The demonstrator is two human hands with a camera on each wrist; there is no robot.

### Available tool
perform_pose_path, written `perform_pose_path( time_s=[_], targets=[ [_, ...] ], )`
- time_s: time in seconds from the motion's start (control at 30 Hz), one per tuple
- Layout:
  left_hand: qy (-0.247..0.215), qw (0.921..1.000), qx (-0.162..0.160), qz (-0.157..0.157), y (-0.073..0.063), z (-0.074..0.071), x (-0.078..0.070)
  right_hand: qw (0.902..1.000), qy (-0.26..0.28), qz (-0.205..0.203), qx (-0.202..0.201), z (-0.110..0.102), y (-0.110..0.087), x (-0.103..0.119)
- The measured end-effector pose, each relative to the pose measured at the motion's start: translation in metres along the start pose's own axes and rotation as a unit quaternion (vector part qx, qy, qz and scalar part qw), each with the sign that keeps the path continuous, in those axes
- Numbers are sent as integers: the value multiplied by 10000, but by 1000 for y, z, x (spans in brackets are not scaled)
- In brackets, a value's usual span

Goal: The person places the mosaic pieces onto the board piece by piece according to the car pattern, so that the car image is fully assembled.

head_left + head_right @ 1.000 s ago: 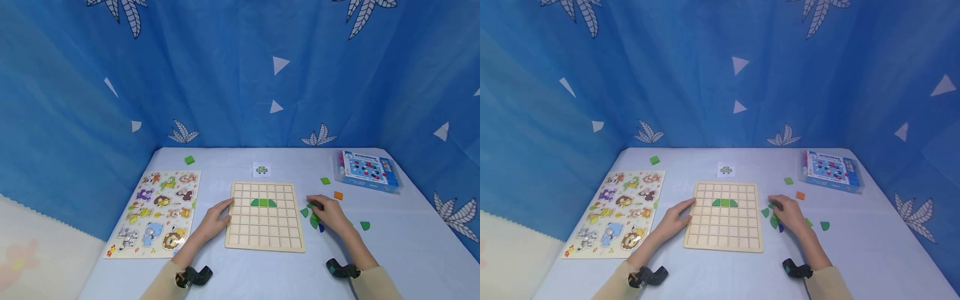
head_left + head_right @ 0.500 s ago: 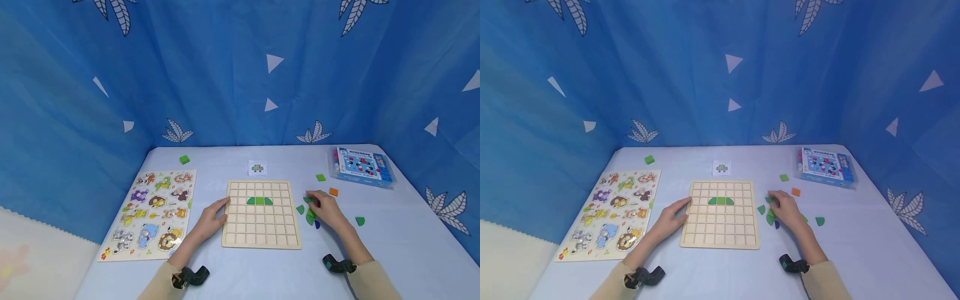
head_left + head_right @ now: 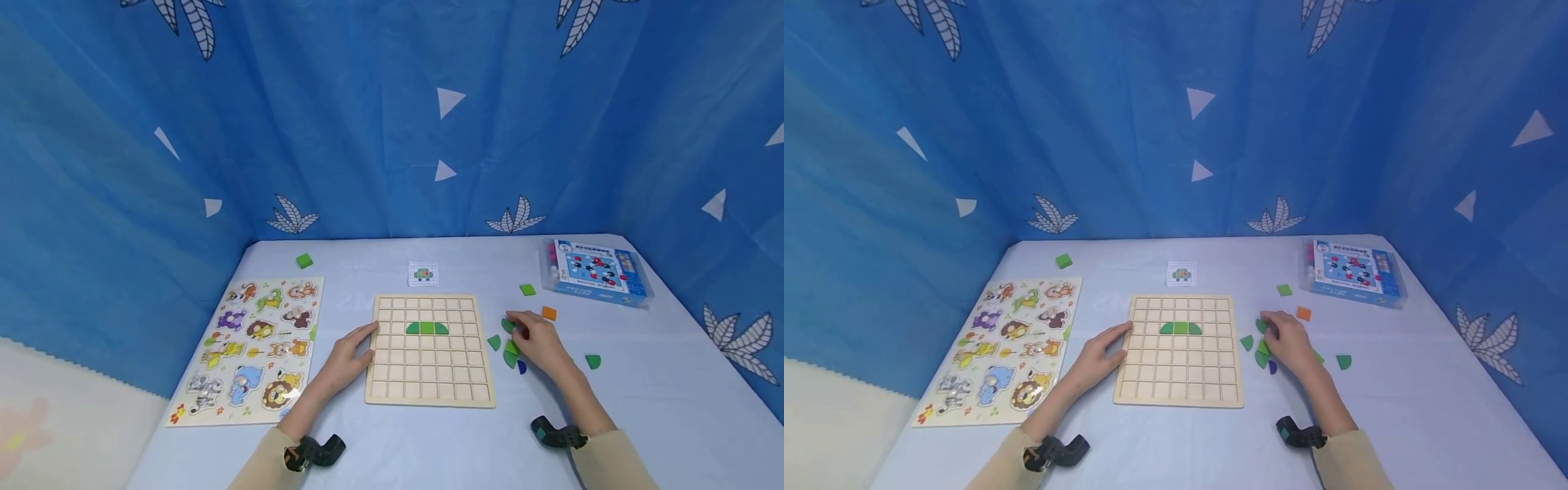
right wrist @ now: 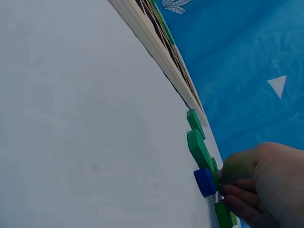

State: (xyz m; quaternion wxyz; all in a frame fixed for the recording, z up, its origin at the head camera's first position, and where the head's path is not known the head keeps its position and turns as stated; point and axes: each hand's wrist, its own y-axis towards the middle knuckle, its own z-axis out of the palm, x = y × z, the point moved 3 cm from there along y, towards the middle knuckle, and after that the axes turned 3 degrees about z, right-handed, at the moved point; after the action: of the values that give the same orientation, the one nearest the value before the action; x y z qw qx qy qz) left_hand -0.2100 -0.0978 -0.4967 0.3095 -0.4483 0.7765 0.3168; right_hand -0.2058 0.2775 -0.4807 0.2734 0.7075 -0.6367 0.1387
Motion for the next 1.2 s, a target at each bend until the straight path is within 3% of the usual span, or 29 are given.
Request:
perform_pose_path(
  time_s=[0.53, 0.73, 0.93, 1.2],
  targets=[
    [2, 10000, -71, -3, 1, 4, -2, 9994, 137, -274, 144, 2, 7, 1],
    [31, 10000, -43, -50, -1, 3, -2, 9999, 87, -118, 86, 2, 6, -1],
    [42, 10000, -45, -38, 0, 2, -2, 9997, 100, -221, -88, 1, 6, 0],
    [21, 10000, -41, 55, 0, 0, -3, 9982, 516, -201, -244, -10, 8, 32]
  ],
)
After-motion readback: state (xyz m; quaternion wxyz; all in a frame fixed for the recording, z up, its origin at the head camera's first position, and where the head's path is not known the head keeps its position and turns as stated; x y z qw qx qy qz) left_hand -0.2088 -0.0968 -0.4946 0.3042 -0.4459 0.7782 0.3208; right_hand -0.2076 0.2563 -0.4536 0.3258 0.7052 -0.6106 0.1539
